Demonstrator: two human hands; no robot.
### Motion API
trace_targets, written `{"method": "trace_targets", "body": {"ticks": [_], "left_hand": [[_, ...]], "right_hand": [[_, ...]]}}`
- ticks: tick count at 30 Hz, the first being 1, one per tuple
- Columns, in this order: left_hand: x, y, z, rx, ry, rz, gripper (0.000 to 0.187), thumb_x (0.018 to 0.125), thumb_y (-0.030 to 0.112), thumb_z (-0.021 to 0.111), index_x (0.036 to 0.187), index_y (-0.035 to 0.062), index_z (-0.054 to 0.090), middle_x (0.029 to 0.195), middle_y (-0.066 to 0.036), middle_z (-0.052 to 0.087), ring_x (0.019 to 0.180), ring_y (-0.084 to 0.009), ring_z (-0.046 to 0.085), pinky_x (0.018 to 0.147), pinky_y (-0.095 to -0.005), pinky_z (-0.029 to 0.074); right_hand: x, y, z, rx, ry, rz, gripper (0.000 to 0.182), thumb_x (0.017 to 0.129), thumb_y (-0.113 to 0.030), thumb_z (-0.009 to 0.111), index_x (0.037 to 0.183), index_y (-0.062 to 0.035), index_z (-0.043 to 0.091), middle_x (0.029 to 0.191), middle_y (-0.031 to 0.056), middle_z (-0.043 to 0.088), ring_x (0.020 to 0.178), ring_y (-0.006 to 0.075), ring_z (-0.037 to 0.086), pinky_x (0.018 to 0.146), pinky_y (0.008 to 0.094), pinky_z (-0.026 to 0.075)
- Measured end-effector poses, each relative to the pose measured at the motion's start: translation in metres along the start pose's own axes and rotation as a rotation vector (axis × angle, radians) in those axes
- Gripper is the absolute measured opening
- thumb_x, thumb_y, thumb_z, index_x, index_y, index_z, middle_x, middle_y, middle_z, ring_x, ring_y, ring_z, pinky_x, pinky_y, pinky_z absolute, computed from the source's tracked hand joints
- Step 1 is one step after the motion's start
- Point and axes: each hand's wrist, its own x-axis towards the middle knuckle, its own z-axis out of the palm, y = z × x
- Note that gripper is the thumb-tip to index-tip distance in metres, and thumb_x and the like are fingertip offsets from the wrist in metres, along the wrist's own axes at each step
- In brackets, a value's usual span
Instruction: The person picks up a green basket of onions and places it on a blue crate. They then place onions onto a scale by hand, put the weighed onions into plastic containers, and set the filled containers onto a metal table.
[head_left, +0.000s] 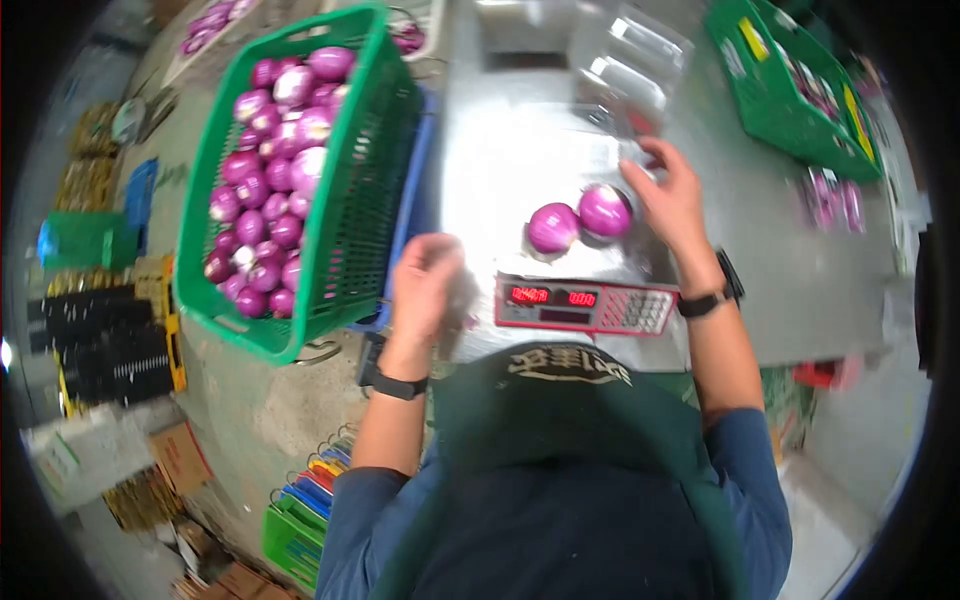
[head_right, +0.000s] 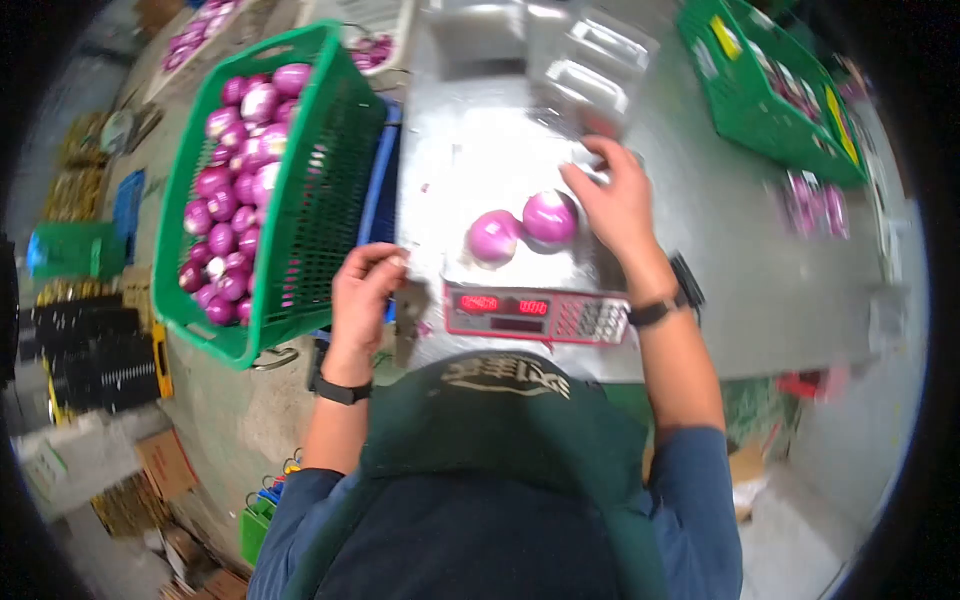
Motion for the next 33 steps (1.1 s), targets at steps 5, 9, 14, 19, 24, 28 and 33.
{"method": "trace_targets", "body": {"ticks": [5,9,14,19,24,28,33], "left_hand": [[-0.03,0.064,-0.007,0.304,-0.107,0.014,0.024,0.088,0.009,0.077,0.11,0.0017,0.069,0.097,0.0,0.069,0.088,-0.007,0.062,0.077,-0.0242,0.051],[-0.05,0.135,-0.061,0.749,-0.041,0.367,0.022,0.087,0.012,0.079,0.106,0.003,0.072,0.093,0.002,0.069,0.083,-0.0072,0.062,0.075,-0.0255,0.051],[-0.016,0.181,-0.19,0.715,0.409,0.443,0.021,0.089,0.014,0.076,0.104,-0.0002,0.07,0.087,-0.002,0.07,0.079,-0.0095,0.062,0.073,-0.0268,0.052],[0.043,0.183,-0.275,0.956,0.517,0.308,0.036,0.083,0.025,0.08,0.105,-0.0018,0.069,0.09,-0.01,0.072,0.083,-0.0217,0.069,0.078,-0.034,0.055],[0.124,0.164,-0.294,1.287,0.496,0.296,0.049,0.077,0.032,0.083,0.111,0.0004,0.066,0.102,-0.02,0.072,0.097,-0.0372,0.07,0.086,-0.044,0.056],[0.164,0.152,-0.285,1.405,0.539,0.232,0.064,0.076,0.037,0.085,0.123,0.0027,0.058,0.115,-0.024,0.065,0.107,-0.0414,0.066,0.091,-0.0478,0.055],[0.177,0.153,-0.273,1.541,0.545,0.178,0.075,0.074,0.045,0.086,0.128,0.0037,0.054,0.121,-0.026,0.057,0.112,-0.0429,0.062,0.09,-0.0495,0.055]], "right_hand": [[-0.03,-0.053,-0.001,-0.132,-0.133,-0.448,0.036,0.075,-0.013,0.082,0.106,-0.0023,0.067,0.102,0.0146,0.067,0.092,0.0314,0.064,0.08,0.039,0.052],[-0.04,-0.08,0.015,-0.257,-0.371,-0.55,0.051,0.07,-0.025,0.085,0.111,-0.0013,0.065,0.108,0.0174,0.067,0.107,0.0369,0.06,0.094,0.0453,0.046],[-0.044,-0.086,0.031,-0.425,-0.436,-0.478,0.065,0.069,-0.037,0.086,0.117,0.0001,0.065,0.114,0.0191,0.067,0.118,0.0382,0.055,0.104,0.0483,0.038],[-0.044,-0.091,0.039,-0.485,-0.482,-0.495,0.068,0.062,-0.034,0.087,0.117,0.0001,0.065,0.116,0.0185,0.065,0.119,0.0372,0.053,0.107,0.0485,0.034],[-0.044,-0.09,0.044,-0.457,-0.46,-0.404,0.069,0.054,-0.031,0.089,0.114,-0.0017,0.067,0.115,0.018,0.063,0.117,0.0371,0.053,0.107,0.0479,0.035],[-0.05,-0.096,0.042,-0.422,-0.416,-0.297,0.065,0.053,-0.027,0.087,0.112,-0.0043,0.068,0.119,0.0182,0.061,0.117,0.0382,0.051,0.107,0.0482,0.036],[-0.052,-0.099,0.046,-0.443,-0.391,-0.258,0.065,0.053,-0.024,0.086,0.113,-0.0051,0.068,0.121,0.0181,0.06,0.118,0.0393,0.05,0.107,0.0489,0.037]]}}
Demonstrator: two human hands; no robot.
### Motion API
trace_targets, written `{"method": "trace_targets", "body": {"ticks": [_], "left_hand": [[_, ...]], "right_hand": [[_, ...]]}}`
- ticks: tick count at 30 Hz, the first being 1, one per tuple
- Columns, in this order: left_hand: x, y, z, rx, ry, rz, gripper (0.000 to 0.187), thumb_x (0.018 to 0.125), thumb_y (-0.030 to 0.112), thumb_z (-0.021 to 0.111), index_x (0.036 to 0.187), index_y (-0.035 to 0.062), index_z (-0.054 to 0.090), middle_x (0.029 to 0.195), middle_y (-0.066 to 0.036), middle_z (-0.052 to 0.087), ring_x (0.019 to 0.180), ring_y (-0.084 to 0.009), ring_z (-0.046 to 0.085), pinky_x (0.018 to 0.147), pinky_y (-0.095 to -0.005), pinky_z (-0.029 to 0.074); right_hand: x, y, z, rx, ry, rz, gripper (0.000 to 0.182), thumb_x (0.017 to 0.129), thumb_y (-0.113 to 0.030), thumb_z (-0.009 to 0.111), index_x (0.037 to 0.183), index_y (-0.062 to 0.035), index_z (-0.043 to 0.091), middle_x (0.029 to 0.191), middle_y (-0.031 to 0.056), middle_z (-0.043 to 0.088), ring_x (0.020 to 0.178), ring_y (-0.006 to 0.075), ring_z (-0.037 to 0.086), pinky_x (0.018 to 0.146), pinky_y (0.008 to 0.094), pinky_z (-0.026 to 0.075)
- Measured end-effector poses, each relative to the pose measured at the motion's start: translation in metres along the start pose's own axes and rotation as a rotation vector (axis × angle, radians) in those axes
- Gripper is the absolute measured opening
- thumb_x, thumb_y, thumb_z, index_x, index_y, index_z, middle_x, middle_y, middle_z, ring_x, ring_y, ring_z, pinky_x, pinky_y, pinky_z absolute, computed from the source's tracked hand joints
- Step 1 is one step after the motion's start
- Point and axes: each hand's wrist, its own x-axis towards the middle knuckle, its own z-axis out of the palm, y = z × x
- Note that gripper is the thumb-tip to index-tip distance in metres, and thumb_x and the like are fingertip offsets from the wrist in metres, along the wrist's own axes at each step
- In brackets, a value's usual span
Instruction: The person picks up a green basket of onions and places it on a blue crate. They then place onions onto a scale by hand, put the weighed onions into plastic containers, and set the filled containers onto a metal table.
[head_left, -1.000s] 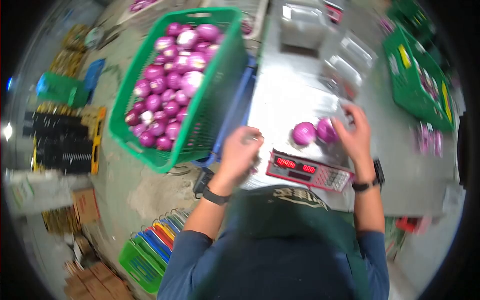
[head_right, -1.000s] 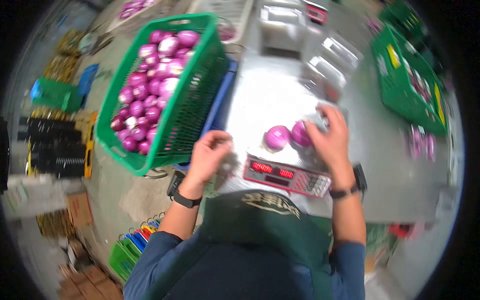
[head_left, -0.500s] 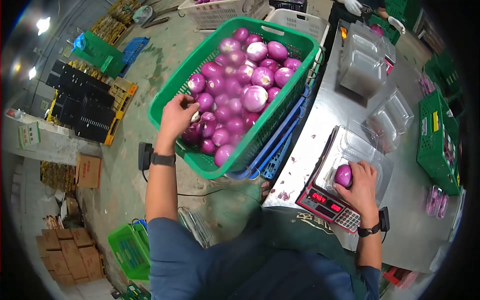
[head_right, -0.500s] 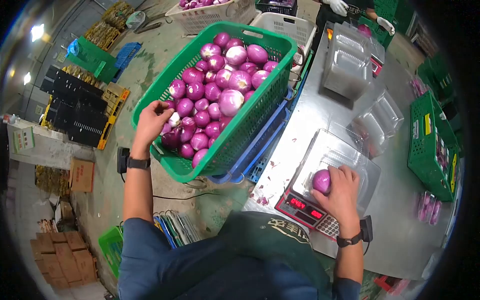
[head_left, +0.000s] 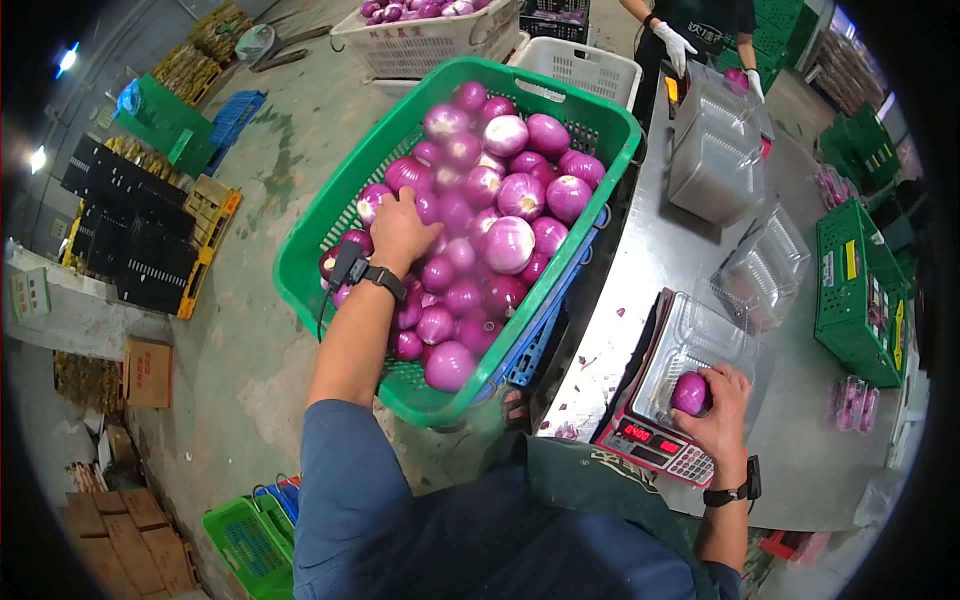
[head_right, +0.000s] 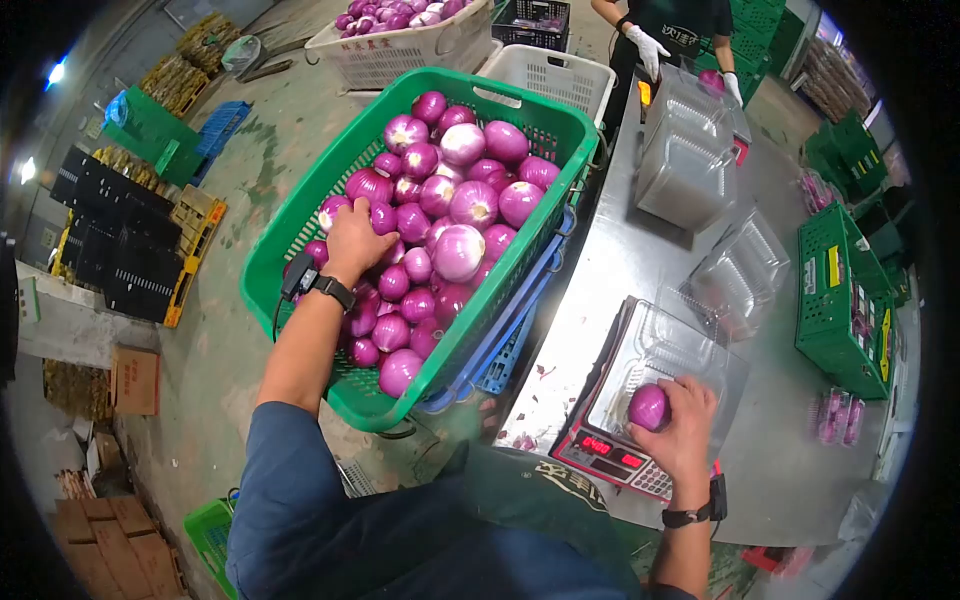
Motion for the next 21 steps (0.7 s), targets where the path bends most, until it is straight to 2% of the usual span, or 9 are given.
{"method": "trace_targets", "body": {"ticks": [2,6,8,11,13,14,17,18,21], "left_hand": [[-0.004,0.007,-0.011,0.053,0.032,0.021,0.07,0.074,0.044,0.086,0.125,0.0039,0.058,0.12,-0.024,0.059,0.112,-0.0414,0.06,0.091,-0.0492,0.055],[0.028,-0.004,0.002,-0.07,0.143,0.257,0.055,0.074,0.038,0.084,0.114,0.0041,0.066,0.111,-0.02,0.065,0.108,-0.0404,0.06,0.095,-0.0502,0.051],[0.04,0.003,0.006,-0.184,0.122,0.352,0.051,0.074,0.034,0.082,0.112,0.0035,0.067,0.109,-0.02,0.066,0.106,-0.0402,0.061,0.094,-0.0497,0.051],[0.041,0.031,0.007,-0.419,0.098,0.444,0.043,0.076,0.031,0.078,0.107,0.0018,0.07,0.106,-0.022,0.069,0.104,-0.0411,0.063,0.092,-0.0497,0.051],[0.037,0.061,-0.002,-0.519,0.042,0.447,0.044,0.077,0.031,0.077,0.109,0.002,0.071,0.108,-0.022,0.07,0.105,-0.0417,0.064,0.092,-0.0502,0.051],[0.038,0.072,-0.009,-0.446,-0.033,0.49,0.053,0.077,0.034,0.078,0.118,0.0019,0.069,0.115,-0.023,0.069,0.11,-0.0419,0.064,0.095,-0.0497,0.051],[0.043,0.098,0.014,-0.367,-0.085,0.48,0.064,0.076,0.038,0.078,0.127,0.0004,0.064,0.122,-0.025,0.067,0.115,-0.0423,0.063,0.099,-0.0486,0.05],[0.047,0.105,0.018,-0.344,-0.189,0.443,0.072,0.076,0.041,0.078,0.132,-0.0012,0.059,0.127,-0.027,0.064,0.12,-0.042,0.061,0.103,-0.0476,0.049],[0.063,0.107,0.031,-0.327,-0.269,0.416,0.09,0.07,0.043,0.085,0.141,-0.0033,0.054,0.139,-0.027,0.059,0.13,-0.0387,0.058,0.109,-0.0437,0.047]], "right_hand": [[0.001,-0.001,0.002,-0.005,0.001,0.01,0.066,0.053,-0.023,0.087,0.114,-0.0052,0.068,0.122,0.0175,0.06,0.119,0.0395,0.05,0.107,0.0492,0.037],[-0.002,0.003,0.003,0.099,0.025,0.072,0.068,0.054,-0.02,0.087,0.117,-0.0053,0.067,0.125,0.0173,0.061,0.124,0.0386,0.05,0.113,0.0495,0.035],[-0.003,0.005,0.002,0.128,0.051,0.081,0.071,0.054,-0.019,0.087,0.12,-0.0053,0.066,0.128,0.017,0.061,0.127,0.039,0.051,0.117,0.0497,0.032],[-0.008,0.005,0.0,0.19,0.117,0.097,0.071,0.059,-0.016,0.085,0.126,-0.0034,0.065,0.132,0.0143,0.063,0.127,0.0362,0.055,0.117,0.047,0.035],[-0.018,0.011,0.005,0.407,0.189,0.23,0.071,0.065,-0.016,0.084,0.131,-0.0011,0.062,0.132,0.0137,0.063,0.124,0.0313,0.058,0.114,0.0442,0.039],[-0.02,0.011,0.006,0.516,0.228,0.296,0.072,0.068,-0.016,0.084,0.134,0.0001,0.061,0.131,0.0134,0.063,0.122,0.0288,0.06,0.113,0.0427,0.041],[-0.028,0.006,0.001,0.833,0.406,0.445,0.075,0.072,-0.014,0.085,0.139,0.0035,0.055,0.132,0.0165,0.06,0.124,0.0255,0.058,0.109,0.0398,0.044],[-0.033,0.013,-0.002,0.892,0.417,0.378,0.071,0.08,-0.016,0.08,0.142,0.0055,0.052,0.134,0.0197,0.059,0.123,0.0277,0.06,0.107,0.0397,0.046],[-0.042,0.019,-0.013,1.141,0.624,0.426,0.063,0.088,-0.02,0.07,0.143,0.0044,0.05,0.136,0.0193,0.059,0.122,0.0301,0.061,0.104,0.0432,0.051]]}}
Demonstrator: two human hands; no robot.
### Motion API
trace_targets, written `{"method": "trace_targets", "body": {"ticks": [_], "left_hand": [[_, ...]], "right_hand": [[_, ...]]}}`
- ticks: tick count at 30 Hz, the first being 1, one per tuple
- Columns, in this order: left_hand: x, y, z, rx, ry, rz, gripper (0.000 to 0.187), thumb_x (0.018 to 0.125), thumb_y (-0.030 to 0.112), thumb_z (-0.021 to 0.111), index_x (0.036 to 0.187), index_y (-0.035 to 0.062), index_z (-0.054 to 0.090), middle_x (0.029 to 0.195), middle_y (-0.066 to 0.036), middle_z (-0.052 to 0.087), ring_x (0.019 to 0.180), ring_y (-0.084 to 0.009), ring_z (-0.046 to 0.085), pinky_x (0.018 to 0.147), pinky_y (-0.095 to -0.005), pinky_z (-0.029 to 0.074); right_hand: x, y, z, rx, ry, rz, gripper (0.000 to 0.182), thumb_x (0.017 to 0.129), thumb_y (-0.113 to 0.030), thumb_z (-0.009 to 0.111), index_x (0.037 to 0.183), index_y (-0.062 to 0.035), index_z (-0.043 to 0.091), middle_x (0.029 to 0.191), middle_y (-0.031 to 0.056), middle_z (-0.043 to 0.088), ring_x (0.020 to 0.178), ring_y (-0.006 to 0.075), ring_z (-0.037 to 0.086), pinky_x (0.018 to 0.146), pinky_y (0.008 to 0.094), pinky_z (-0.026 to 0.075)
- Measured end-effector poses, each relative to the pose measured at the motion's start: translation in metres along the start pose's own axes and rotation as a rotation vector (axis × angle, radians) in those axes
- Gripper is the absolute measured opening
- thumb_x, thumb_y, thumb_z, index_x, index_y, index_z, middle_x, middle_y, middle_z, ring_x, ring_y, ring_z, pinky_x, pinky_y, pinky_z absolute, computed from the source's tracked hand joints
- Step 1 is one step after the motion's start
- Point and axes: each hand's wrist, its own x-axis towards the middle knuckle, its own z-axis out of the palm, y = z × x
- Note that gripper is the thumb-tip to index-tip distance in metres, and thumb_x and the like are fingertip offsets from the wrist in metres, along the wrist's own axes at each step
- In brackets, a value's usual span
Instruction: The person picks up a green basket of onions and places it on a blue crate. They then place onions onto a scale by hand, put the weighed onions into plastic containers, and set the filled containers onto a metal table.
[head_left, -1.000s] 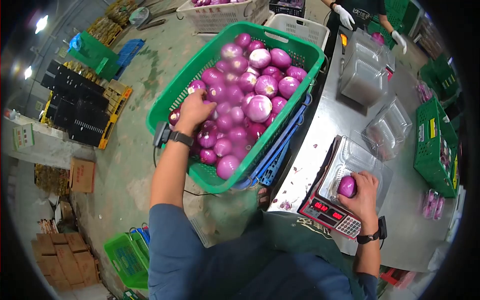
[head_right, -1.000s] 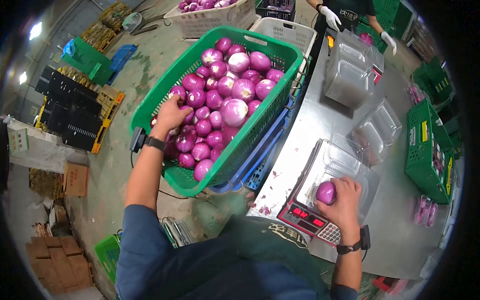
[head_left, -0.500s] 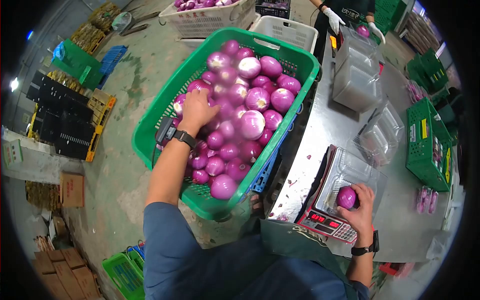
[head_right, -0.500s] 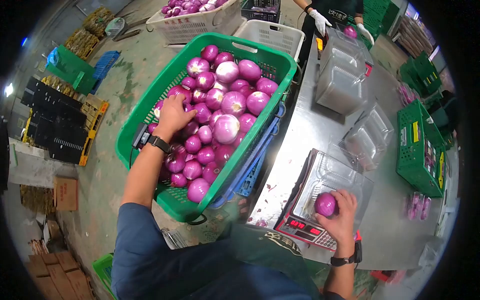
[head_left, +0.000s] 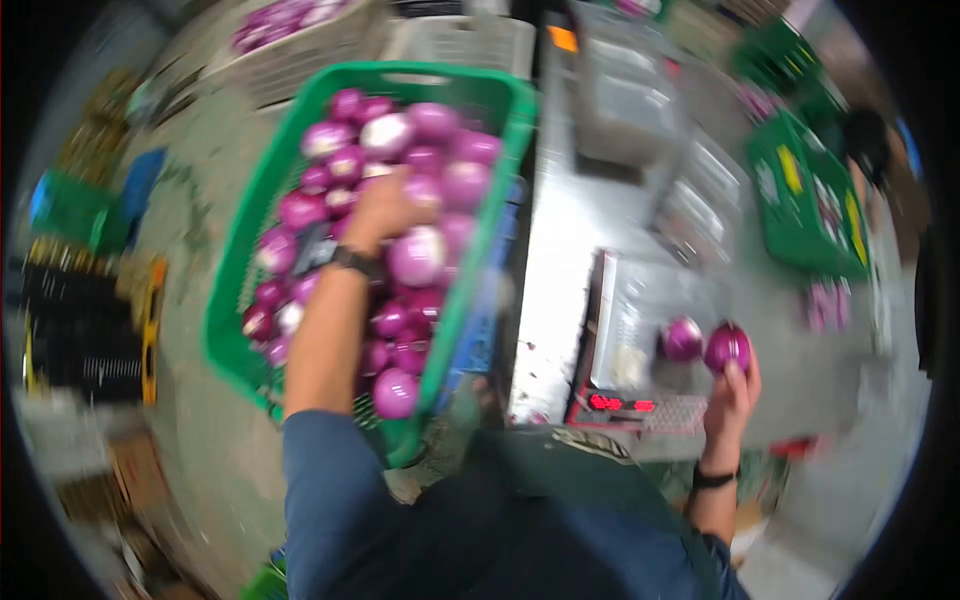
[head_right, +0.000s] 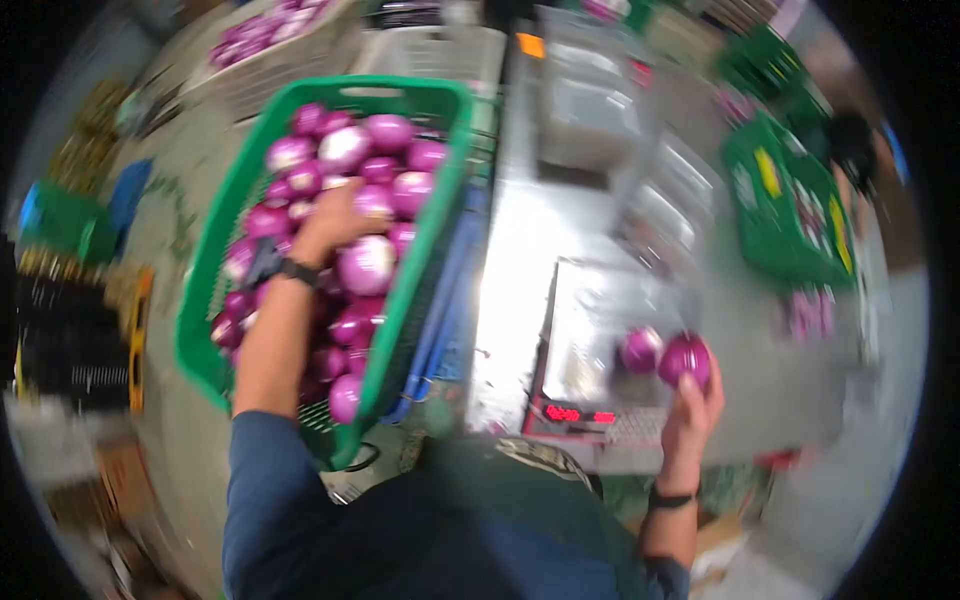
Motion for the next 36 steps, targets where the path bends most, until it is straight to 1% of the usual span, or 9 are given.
{"method": "trace_targets", "body": {"ticks": [3,8,12,15,18,19,24,29,36], "left_hand": [[-0.015,0.028,-0.014,-0.088,0.156,0.062,0.085,0.062,0.035,0.092,0.13,-0.0066,0.062,0.125,-0.026,0.067,0.108,-0.0366,0.068,0.099,-0.0422,0.053],[-0.05,0.034,-0.046,-1.282,0.029,-0.02,0.055,0.08,0.004,0.076,0.131,-0.0002,0.055,0.111,-0.01,0.069,0.102,-0.0241,0.07,0.096,-0.0401,0.057],[-0.116,0.104,-0.061,-1.54,-0.047,0.015,0.064,0.084,0.015,0.073,0.141,-0.001,0.048,0.123,-0.016,0.065,0.111,-0.0299,0.068,0.1,-0.0417,0.055],[-0.159,0.149,-0.04,-1.692,-0.109,-0.002,0.075,0.083,0.028,0.074,0.149,0.0088,0.044,0.133,-0.018,0.059,0.113,-0.0361,0.066,0.082,-0.0465,0.062],[-0.191,0.195,-0.014,-1.822,-0.363,0.065,0.081,0.075,0.018,0.072,0.151,0.0161,0.042,0.137,-0.019,0.054,0.113,-0.0409,0.065,0.076,-0.0447,0.062],[-0.2,0.205,0.0,-1.839,-0.342,0.068,0.086,0.077,0.018,0.072,0.155,0.0177,0.037,0.145,-0.022,0.049,0.114,-0.0514,0.062,0.073,-0.0403,0.058],[-0.222,0.236,0.05,-2.144,-0.458,-0.01,0.06,0.101,0.042,0.059,0.147,0.0053,0.046,0.135,-0.026,0.058,0.105,-0.0451,0.068,0.074,-0.0426,0.063],[-0.226,0.259,0.068,-2.167,-0.508,-0.104,0.079,0.099,0.07,0.042,0.14,0.003,0.054,0.119,-0.029,0.067,0.09,-0.0364,0.069,0.065,-0.0379,0.059],[-0.235,0.287,0.085,-2.116,-0.475,-0.213,0.068,0.098,0.062,0.044,0.132,0.0048,0.056,0.115,-0.023,0.066,0.089,-0.0314,0.065,0.07,-0.0371,0.054]], "right_hand": [[-0.003,-0.02,-0.015,0.395,-0.011,0.113,0.056,0.094,-0.024,0.06,0.142,0.0029,0.049,0.135,0.0181,0.059,0.121,0.0355,0.062,0.096,0.0492,0.057],[0.004,-0.015,-0.053,0.49,0.01,0.195,0.044,0.093,-0.018,0.063,0.134,-0.003,0.055,0.129,0.0165,0.061,0.116,0.0362,0.064,0.087,0.0491,0.061],[0.013,-0.006,-0.062,0.286,-0.012,0.19,0.042,0.087,-0.01,0.07,0.128,-0.0045,0.058,0.125,0.0131,0.064,0.111,0.0306,0.068,0.084,0.0441,0.062],[0.024,0.007,-0.062,0.231,-0.074,0.161,0.045,0.085,-0.013,0.07,0.128,-0.0051,0.059,0.125,0.0124,0.065,0.111,0.0287,0.068,0.079,0.0397,0.063],[0.03,0.005,-0.058,0.239,-0.173,0.175,0.044,0.082,-0.011,0.072,0.124,-0.0046,0.061,0.121,0.0099,0.066,0.106,0.0235,0.068,0.085,0.0358,0.059],[0.032,0.005,-0.058,0.193,-0.219,0.151,0.042,0.082,-0.009,0.072,0.122,-0.0044,0.063,0.118,0.0086,0.066,0.103,0.0206,0.067,0.088,0.0336,0.056],[0.028,-0.01,-0.059,0.053,-0.379,0.1,0.04,0.079,-0.005,0.074,0.118,-0.0036,0.065,0.108,0.0038,0.068,0.094,0.0116,0.064,0.087,0.0265,0.052],[0.025,-0.004,-0.077,0.076,-0.42,0.148,0.039,0.08,-0.004,0.074,0.118,-0.0029,0.065,0.105,0.0032,0.068,0.092,0.0106,0.064,0.085,0.0253,0.052],[0.029,-0.003,-0.1,0.053,-0.414,0.128,0.038,0.08,-0.003,0.074,0.117,-0.0027,0.065,0.101,0.0026,0.068,0.088,0.0093,0.063,0.081,0.0244,0.052]]}}
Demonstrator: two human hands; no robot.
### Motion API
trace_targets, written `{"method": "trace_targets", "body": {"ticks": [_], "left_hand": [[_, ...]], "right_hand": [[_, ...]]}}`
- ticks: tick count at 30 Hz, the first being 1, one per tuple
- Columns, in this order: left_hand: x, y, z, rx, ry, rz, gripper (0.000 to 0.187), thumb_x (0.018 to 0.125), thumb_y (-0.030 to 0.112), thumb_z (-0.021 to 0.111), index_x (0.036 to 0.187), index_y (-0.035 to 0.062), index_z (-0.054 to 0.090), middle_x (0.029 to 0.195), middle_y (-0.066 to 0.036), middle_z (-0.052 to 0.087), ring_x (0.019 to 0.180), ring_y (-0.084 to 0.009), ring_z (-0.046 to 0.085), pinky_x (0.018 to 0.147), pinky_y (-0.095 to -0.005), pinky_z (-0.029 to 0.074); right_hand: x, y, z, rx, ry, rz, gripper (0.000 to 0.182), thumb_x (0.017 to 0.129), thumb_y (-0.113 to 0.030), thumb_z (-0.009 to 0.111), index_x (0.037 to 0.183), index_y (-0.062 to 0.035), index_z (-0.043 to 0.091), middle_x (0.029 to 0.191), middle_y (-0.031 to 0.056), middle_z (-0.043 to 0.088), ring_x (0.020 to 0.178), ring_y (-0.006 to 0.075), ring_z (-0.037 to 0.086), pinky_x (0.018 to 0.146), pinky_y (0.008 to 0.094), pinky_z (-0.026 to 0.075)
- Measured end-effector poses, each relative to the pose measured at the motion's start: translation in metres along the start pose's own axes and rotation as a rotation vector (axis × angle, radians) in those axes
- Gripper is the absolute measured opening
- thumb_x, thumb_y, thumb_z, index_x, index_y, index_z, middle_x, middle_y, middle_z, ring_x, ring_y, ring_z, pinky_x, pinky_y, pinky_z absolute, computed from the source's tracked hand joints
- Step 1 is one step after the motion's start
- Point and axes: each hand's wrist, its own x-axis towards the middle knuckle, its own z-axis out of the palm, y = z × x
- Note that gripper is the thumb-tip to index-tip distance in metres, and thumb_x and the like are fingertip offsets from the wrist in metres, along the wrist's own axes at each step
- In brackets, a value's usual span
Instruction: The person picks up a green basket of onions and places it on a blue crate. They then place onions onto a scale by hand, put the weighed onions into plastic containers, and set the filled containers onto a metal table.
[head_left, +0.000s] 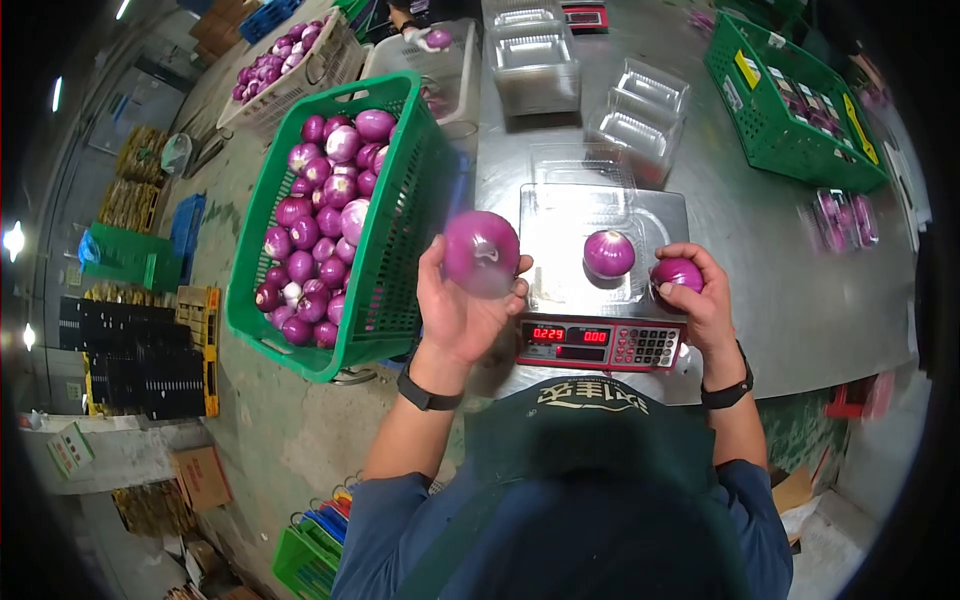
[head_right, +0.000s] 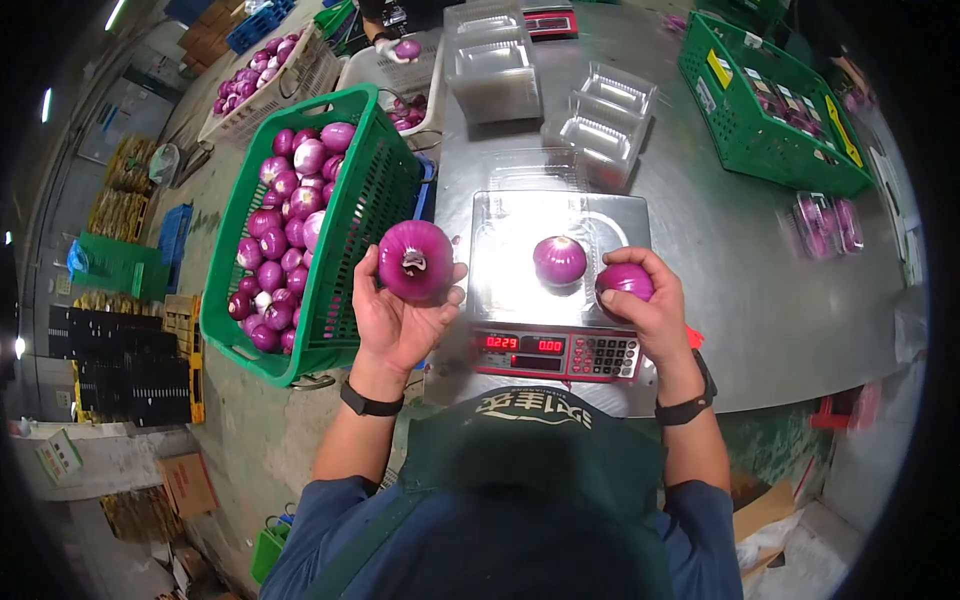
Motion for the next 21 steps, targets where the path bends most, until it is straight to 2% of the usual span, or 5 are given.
{"method": "trace_targets", "body": {"ticks": [5,9,12,16,21], "left_hand": [[0.016,-0.015,-0.014,0.112,0.003,0.104,0.061,0.094,0.037,0.062,0.145,0.0057,0.049,0.129,-0.02,0.062,0.106,-0.0352,0.065,0.086,-0.0435,0.055],[0.024,-0.036,0.0,0.495,0.086,0.225,0.087,0.076,0.004,0.08,0.151,0.0107,0.037,0.136,-0.011,0.051,0.119,-0.0272,0.059,0.102,-0.0433,0.05],[0.037,-0.048,-0.012,1.343,0.117,0.434,0.089,0.072,0.011,0.087,0.148,0.0089,0.04,0.133,-0.009,0.053,0.12,-0.0233,0.056,0.108,-0.0407,0.046],[0.05,-0.051,-0.005,1.861,-0.049,0.692,0.081,0.063,0.023,0.091,0.132,0.0058,0.052,0.122,-0.014,0.057,0.12,-0.0322,0.051,0.107,-0.0431,0.041],[0.06,-0.048,-0.016,2.02,-0.057,0.578,0.073,0.061,0.021,0.082,0.128,0.0062,0.055,0.129,-0.019,0.055,0.126,-0.0408,0.045,0.109,-0.049,0.037]], "right_hand": [[-0.002,-0.002,-0.006,-0.07,0.016,0.014,0.04,0.078,-0.001,0.076,0.117,-0.0039,0.065,0.098,0.0019,0.067,0.087,0.0089,0.063,0.077,0.024,0.053],[-0.004,0.006,-0.009,-0.061,0.079,0.01,0.041,0.077,-0.002,0.078,0.116,-0.0043,0.066,0.099,0.0023,0.068,0.087,0.0103,0.064,0.078,0.0252,0.053],[-0.007,0.004,-0.009,-0.054,0.113,0.038,0.041,0.076,-0.002,0.078,0.116,-0.0045,0.067,0.099,0.0025,0.068,0.087,0.0105,0.064,0.078,0.0255,0.053],[-0.01,0.003,-0.013,-0.109,0.114,0.066,0.044,0.077,-0.005,0.075,0.12,-0.0026,0.065,0.105,0.0019,0.068,0.093,0.0108,0.063,0.088,0.0259,0.051],[-0.008,0.009,-0.017,-0.067,0.155,0.047,0.04,0.077,-0.006,0.076,0.116,-0.0031,0.066,0.102,0.0028,0.068,0.091,0.0115,0.064,0.083,0.0261,0.053]]}}
